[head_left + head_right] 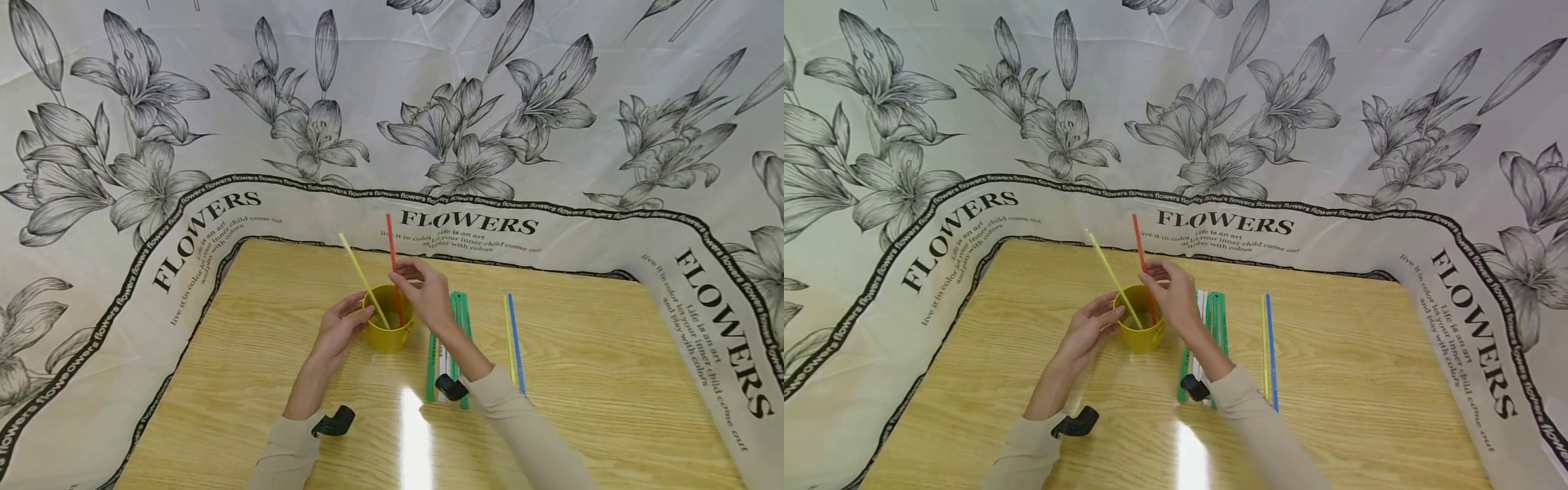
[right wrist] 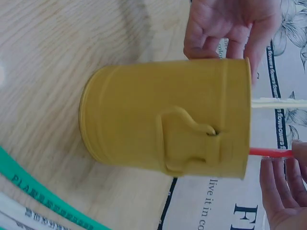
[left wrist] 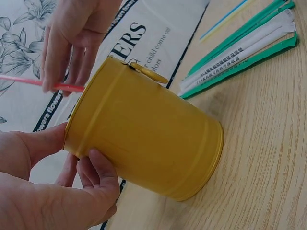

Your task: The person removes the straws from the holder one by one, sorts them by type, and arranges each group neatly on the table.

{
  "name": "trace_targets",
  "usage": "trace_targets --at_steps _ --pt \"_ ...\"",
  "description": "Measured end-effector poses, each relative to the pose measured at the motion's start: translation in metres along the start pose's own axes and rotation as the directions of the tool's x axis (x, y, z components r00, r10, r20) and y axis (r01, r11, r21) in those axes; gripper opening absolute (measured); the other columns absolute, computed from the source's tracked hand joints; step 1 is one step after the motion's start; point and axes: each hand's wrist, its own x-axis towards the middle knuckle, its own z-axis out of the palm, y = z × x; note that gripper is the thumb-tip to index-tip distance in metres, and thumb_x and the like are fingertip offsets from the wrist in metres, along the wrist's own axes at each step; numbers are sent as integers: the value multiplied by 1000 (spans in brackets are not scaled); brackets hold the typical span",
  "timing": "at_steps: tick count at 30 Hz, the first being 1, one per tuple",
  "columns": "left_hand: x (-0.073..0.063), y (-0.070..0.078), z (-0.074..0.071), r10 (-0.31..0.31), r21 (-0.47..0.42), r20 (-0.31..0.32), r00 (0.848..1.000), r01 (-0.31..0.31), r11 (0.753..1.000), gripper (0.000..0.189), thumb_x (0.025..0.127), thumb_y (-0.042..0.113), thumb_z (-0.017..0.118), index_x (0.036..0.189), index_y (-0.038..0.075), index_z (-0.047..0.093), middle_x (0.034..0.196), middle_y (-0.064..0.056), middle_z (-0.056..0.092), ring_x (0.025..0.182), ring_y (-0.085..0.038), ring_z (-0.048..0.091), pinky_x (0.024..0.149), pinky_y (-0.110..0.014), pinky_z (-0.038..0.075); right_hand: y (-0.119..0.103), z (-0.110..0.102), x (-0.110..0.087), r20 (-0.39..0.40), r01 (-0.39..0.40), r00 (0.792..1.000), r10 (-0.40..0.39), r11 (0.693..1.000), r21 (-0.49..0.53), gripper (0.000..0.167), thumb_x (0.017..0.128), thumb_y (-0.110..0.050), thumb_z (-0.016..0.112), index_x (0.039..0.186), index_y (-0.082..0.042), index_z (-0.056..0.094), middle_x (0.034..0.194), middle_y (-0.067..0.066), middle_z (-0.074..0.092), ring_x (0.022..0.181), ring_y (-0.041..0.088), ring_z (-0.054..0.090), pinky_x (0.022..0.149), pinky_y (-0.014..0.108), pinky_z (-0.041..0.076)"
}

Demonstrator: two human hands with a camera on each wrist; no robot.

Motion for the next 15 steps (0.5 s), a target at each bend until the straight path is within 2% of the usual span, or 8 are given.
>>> trace_targets --at_steps 3,6,13,15 --pt "1 -1 -1 7 8 5 1000 -7 1000 45 99 4 68 142 2 57 131 -15 52 97 -14 60 90 -30 51 0 -8 1 -24 15 1000 -15 1000 12 19 96 -11 74 111 1 71 102 17 72 94 31 72 78 31 61" --pt "1 -1 -1 11 13 4 1000 -11 1000 45 99 4 68 142 1 57 130 -15 52 97 -14 60 92 -32 51 0 -16 2 -35 21 999 -19 998 51 22 96 -11 74 112 4 70 102 19 71 93 35 71 77 36 62" --pt "0 0 0 11 4 3 1000 -11 1000 45 98 3 68 142 3 57 129 -14 52 96 -13 60 95 -34 50 -7 -34 3 -65 -17 998 26 991 135 27 96 -4 72 118 11 66 106 28 68 95 47 68 80 47 60" --pt "0 1 1 10 6 0 1000 -10 1000 45 98 3 68 142 3 57 129 -14 52 95 -12 59 95 -33 51 -16 -39 2 -84 -20 996 33 989 148 25 97 -1 70 117 14 65 106 30 67 94 48 67 80 50 60"
